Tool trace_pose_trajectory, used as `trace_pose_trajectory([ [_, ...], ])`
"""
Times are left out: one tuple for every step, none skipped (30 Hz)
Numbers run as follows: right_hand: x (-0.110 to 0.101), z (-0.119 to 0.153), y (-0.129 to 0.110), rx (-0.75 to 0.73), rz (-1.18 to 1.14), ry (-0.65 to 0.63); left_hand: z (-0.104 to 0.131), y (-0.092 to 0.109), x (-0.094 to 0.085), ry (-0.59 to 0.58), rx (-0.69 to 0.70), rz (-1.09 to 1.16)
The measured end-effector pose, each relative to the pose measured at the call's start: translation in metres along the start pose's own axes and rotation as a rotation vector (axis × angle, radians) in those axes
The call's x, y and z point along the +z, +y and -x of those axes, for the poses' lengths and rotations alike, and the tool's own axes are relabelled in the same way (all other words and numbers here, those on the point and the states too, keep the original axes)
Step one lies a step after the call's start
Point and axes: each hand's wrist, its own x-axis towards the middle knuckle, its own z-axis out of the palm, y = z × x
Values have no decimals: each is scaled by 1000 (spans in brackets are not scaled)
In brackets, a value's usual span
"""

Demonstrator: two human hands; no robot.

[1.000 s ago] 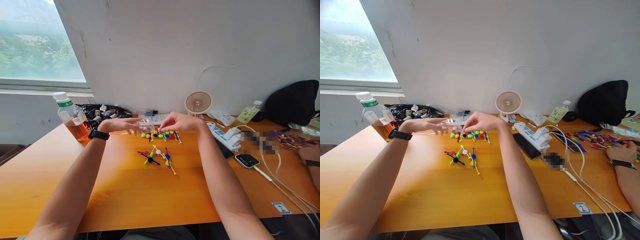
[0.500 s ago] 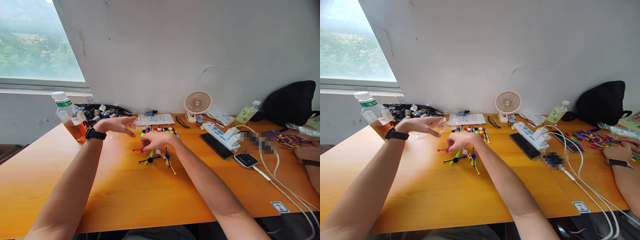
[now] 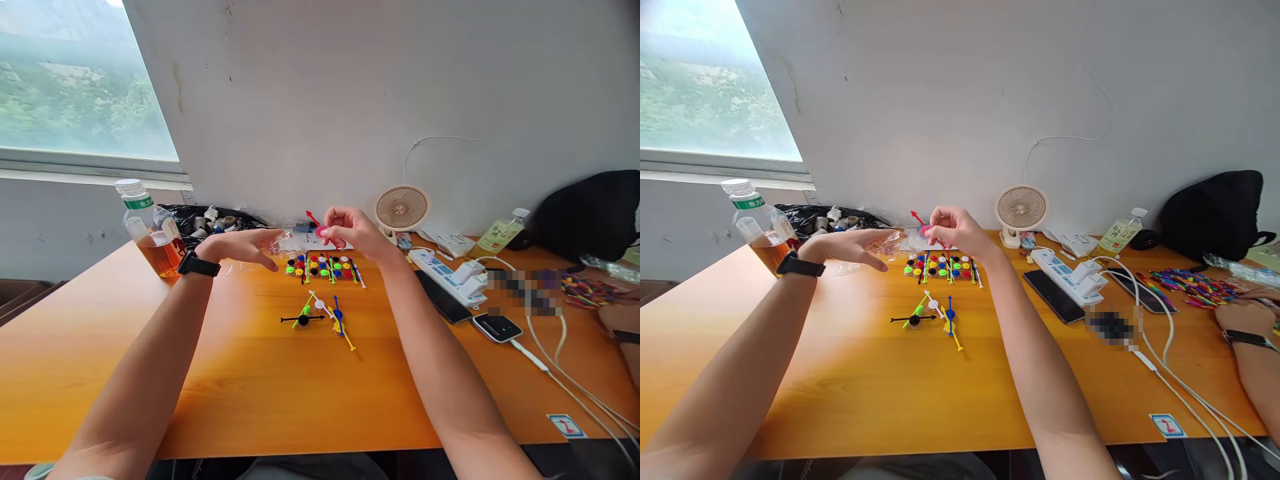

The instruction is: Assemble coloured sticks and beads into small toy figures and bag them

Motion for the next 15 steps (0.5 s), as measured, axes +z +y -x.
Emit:
trace_pose_trajectory([
  [-2, 0, 1, -10, 53, 37, 0, 3, 0, 1, 15, -7],
  [-5, 0, 2, -9, 112, 46, 0, 5, 0, 4, 25, -14],
  [-7, 0, 4, 0, 170, 32, -1, 8, 0, 5, 32, -20],
  [-8, -1, 6, 11, 220, 8, -3, 12, 1, 4, 36, -25],
  [-9, -1, 8, 19, 258, -9, -5, 16, 2, 0, 40, -27],
  [-9, -2, 10, 21, 287, -10, -7, 20, 4, -1, 46, -23],
  [-8, -2, 11, 19, 309, 1, -9, 24, 6, -1, 56, -12],
  [-7, -3, 12, 17, 328, 12, -12, 28, 9, 1, 73, 10],
  [-5, -3, 12, 19, 343, 13, -15, 33, 11, 7, 95, 42],
  [-2, -4, 11, 24, 352, 3, -17, 36, 13, 16, 120, 80],
  [0, -4, 9, 30, 352, -14, -19, 40, 15, 27, 145, 120],
  [2, -4, 7, 33, 345, -30, -20, 42, 17, 38, 167, 160],
  [3, -3, 5, 30, 336, -33, -21, 44, 18, 48, 181, 197],
  [3, -3, 3, 23, 332, -21, -21, 45, 18, 59, 185, 230],
  [2, -3, 1, 9, 337, 6, -20, 45, 18, 67, 181, 258],
])
